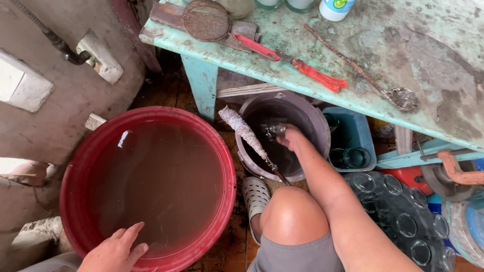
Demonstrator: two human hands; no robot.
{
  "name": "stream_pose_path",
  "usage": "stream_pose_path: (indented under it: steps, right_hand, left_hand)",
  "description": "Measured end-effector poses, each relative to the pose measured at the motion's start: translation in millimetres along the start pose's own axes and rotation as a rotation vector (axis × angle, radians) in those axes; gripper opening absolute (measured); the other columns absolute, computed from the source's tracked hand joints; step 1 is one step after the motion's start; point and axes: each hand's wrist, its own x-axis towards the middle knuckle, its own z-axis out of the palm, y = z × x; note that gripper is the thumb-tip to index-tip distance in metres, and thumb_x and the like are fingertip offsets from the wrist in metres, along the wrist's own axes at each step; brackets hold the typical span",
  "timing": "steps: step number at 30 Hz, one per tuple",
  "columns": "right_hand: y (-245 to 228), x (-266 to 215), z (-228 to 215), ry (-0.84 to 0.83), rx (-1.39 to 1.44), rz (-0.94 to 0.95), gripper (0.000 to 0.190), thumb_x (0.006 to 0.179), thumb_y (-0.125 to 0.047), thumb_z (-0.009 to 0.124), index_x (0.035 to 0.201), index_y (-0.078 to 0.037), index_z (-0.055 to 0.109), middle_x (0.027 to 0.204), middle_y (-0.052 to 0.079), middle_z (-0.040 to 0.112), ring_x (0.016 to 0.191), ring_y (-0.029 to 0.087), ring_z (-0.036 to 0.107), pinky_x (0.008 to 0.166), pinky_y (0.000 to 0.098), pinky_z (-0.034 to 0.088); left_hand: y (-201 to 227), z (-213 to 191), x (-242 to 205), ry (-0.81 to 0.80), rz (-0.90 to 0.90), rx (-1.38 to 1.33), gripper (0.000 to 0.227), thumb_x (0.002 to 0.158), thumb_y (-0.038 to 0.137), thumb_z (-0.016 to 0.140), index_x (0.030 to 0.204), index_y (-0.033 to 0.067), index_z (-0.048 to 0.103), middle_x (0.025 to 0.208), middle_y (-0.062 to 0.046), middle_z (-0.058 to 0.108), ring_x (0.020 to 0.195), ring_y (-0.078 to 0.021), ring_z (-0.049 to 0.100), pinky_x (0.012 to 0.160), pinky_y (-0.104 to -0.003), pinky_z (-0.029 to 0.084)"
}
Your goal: Washing a tall glass cylinder in a tub of water using a bottle brush and a cloth.
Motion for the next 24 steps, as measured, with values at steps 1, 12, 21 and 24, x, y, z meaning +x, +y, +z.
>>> stream_pose_path:
  steps: [1, 12, 21, 24]
  right_hand:
    - [4, 6, 3, -0.015, 0.015, -0.029, 0.029, 0.100, -0.010, 0.048, 0.107, -0.025, 0.072, 0.088, 0.007, 0.072, 0.055, 0.019, 0.063, 0.050, 0.0292, 0.060]
    - [11, -9, -4, -0.079, 0.111, -0.032, 0.022, 0.104, -0.013, 0.051, 0.125, -0.017, 0.059, 0.094, 0.012, 0.068, 0.073, 0.026, 0.072, 0.067, 0.0425, 0.067]
    - [10, -11, -2, 0.002, 0.173, -0.003, 0.039, 0.100, -0.006, 0.033, 0.121, -0.019, 0.063, 0.089, 0.017, 0.069, 0.069, 0.028, 0.071, 0.061, 0.0407, 0.065]
    - [5, -18, -4, 0.046, 0.219, 0.023, 0.035, 0.106, -0.021, 0.036, 0.134, -0.019, 0.058, 0.099, 0.017, 0.067, 0.071, 0.031, 0.072, 0.063, 0.0440, 0.065]
  left_hand:
    - [-3, 4, 5, -0.004, 0.014, -0.011, 0.065, 0.096, 0.060, 0.046, 0.155, 0.0443, 0.025, 0.139, 0.011, 0.058, 0.120, -0.0089, 0.070, 0.099, -0.033, 0.060]
    - [-37, 48, 43, 0.111, 0.010, -0.075, 0.071, 0.088, 0.063, 0.053, 0.154, 0.0480, 0.032, 0.135, 0.013, 0.065, 0.121, -0.0061, 0.073, 0.102, -0.024, 0.062]
    - [-28, 35, 33, 0.069, -0.006, -0.057, 0.074, 0.088, 0.066, 0.052, 0.156, 0.0488, 0.028, 0.139, 0.013, 0.063, 0.123, -0.0057, 0.072, 0.100, -0.024, 0.063]
    - [-24, 24, 28, 0.005, -0.001, -0.064, 0.074, 0.091, 0.065, 0.051, 0.157, 0.0460, 0.024, 0.143, 0.010, 0.060, 0.126, -0.0071, 0.070, 0.105, -0.024, 0.059]
